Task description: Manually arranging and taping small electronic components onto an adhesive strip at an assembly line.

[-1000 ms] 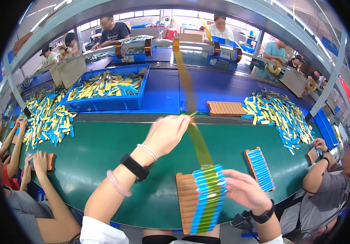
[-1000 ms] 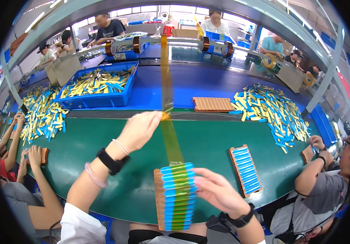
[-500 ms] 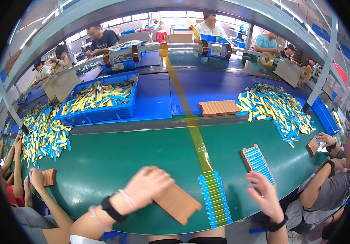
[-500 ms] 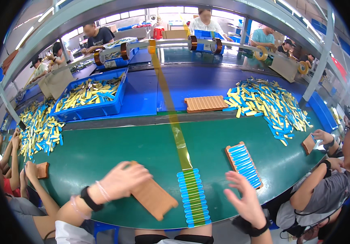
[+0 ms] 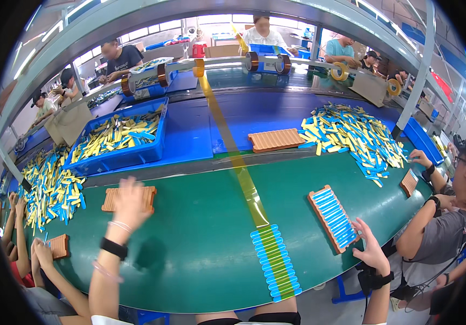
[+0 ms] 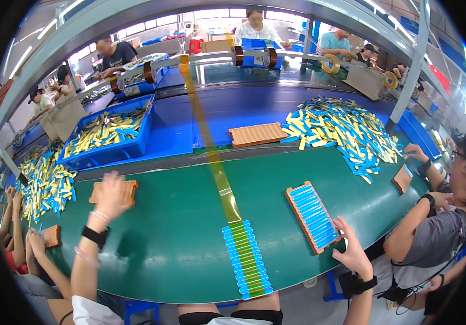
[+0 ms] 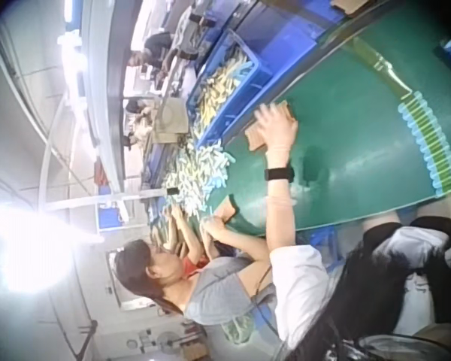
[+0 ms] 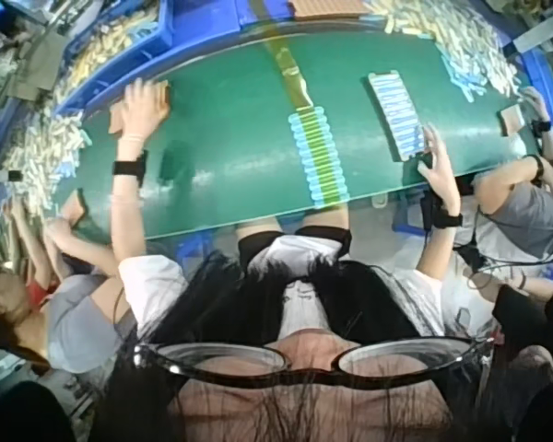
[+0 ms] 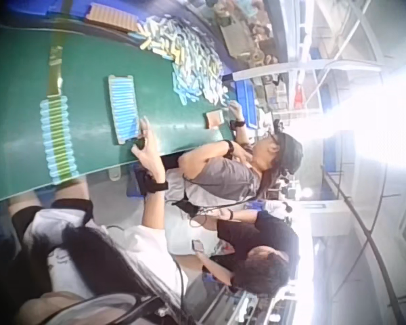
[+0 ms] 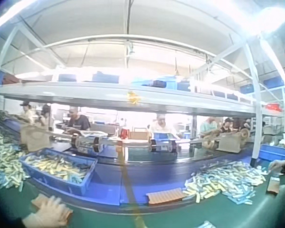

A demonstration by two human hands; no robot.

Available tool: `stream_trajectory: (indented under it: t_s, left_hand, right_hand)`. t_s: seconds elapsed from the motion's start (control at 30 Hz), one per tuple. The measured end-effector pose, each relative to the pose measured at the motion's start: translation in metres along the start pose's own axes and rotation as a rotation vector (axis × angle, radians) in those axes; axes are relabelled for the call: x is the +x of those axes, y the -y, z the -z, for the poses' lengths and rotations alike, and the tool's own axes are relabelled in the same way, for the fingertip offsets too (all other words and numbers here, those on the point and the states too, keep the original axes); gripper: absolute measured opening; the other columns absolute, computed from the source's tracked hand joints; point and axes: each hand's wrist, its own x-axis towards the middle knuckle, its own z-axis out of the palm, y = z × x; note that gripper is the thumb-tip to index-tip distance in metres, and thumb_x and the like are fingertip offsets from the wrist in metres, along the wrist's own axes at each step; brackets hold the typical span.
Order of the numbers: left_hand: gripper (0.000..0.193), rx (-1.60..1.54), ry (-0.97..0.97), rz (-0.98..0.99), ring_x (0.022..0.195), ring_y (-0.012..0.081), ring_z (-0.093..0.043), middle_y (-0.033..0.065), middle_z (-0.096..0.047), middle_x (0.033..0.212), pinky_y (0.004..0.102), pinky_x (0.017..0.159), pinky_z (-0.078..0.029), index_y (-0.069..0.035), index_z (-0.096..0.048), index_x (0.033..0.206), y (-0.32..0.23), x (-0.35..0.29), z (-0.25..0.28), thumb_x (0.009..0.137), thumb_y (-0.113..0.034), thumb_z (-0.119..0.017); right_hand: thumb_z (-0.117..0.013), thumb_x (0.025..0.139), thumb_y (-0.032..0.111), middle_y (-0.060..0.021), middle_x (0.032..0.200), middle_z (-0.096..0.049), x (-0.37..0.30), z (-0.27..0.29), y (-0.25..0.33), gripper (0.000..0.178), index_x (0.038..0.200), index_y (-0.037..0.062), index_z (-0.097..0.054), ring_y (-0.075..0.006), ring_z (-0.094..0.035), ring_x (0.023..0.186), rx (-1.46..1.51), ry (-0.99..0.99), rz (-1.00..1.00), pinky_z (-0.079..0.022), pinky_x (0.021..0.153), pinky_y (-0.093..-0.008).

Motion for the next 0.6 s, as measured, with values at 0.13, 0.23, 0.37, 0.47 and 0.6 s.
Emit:
stream_trajectory:
  t_s: [0.13, 0.23, 0.37, 0.47, 0.6]
  left_hand:
    - [0.046, -0.681, 0.2, -0.203, 0.12, 0.04, -0.026, 0.026, -0.032, 0.125, 0.0474, 0.096, -0.027, -0.002, -0.056, 0.095, -0.134, -0.001, 0.012, 0.068, -0.038, -0.065]
    - [0.042, -0.655, 0.295, -0.246, 0.126, 0.0393, -0.016, 0.0289, -0.026, 0.129, 0.0461, 0.099, -0.02, -0.001, -0.054, 0.089, -0.201, -0.007, 0.019, 0.071, -0.038, -0.064]
    - [0.029, -0.651, 0.332, -0.244, 0.126, 0.0372, -0.016, 0.0302, -0.028, 0.127, 0.0389, 0.098, -0.024, 0.001, -0.054, 0.085, -0.223, -0.016, 0.024, 0.076, -0.026, -0.062]
    - [0.024, -1.058, 0.517, -0.072, 0.114, 0.0288, -0.037, 0.0223, -0.042, 0.117, 0.0324, 0.09, -0.034, -0.001, -0.051, 0.092, -0.199, -0.022, 0.046, 0.079, -0.019, -0.059]
    - [0.022, -2.063, 0.779, 0.363, 0.082, 0.0102, -0.054, 0.0049, -0.057, 0.091, 0.0251, 0.074, -0.045, -0.002, -0.049, 0.102, -0.148, -0.051, 0.081, 0.086, -0.017, -0.051]
  right_hand:
    - [-0.068, 0.057, -0.004, -0.0135, 0.119, -0.047, 0.002, 0.003, -0.003, 0.08, 0.127, 0.0018, -0.03, -0.0182, -0.046, 0.105, 0.087, -0.019, -0.061, -0.038, 0.085, -0.0297]
    - [-0.073, 0.056, -0.001, -0.0116, 0.108, -0.056, 0.001, -0.012, -0.003, 0.077, 0.123, 0.0003, -0.034, -0.0151, -0.052, 0.089, 0.114, -0.099, -0.024, -0.042, 0.077, -0.0265]
    - [-0.074, 0.056, 0.0, -0.0096, 0.1, -0.061, -0.015, -0.042, 0.02, 0.074, 0.119, -0.0017, -0.036, -0.0131, -0.052, 0.073, 0.157, -0.163, -0.025, -0.043, 0.072, -0.0245]
    - [-0.074, 0.057, 0.002, -0.0105, 0.096, -0.061, -0.035, -0.06, 0.041, 0.079, 0.122, -0.0033, -0.032, -0.0144, -0.053, 0.073, 0.042, -0.097, 0.034, -0.043, 0.072, -0.025]
    - [-0.075, 0.059, 0.007, -0.013, 0.102, -0.058, -0.055, -0.091, 0.086, 0.078, 0.123, -0.0047, -0.031, -0.0176, -0.056, 0.08, 0.025, -0.07, 0.082, -0.044, 0.076, -0.028]
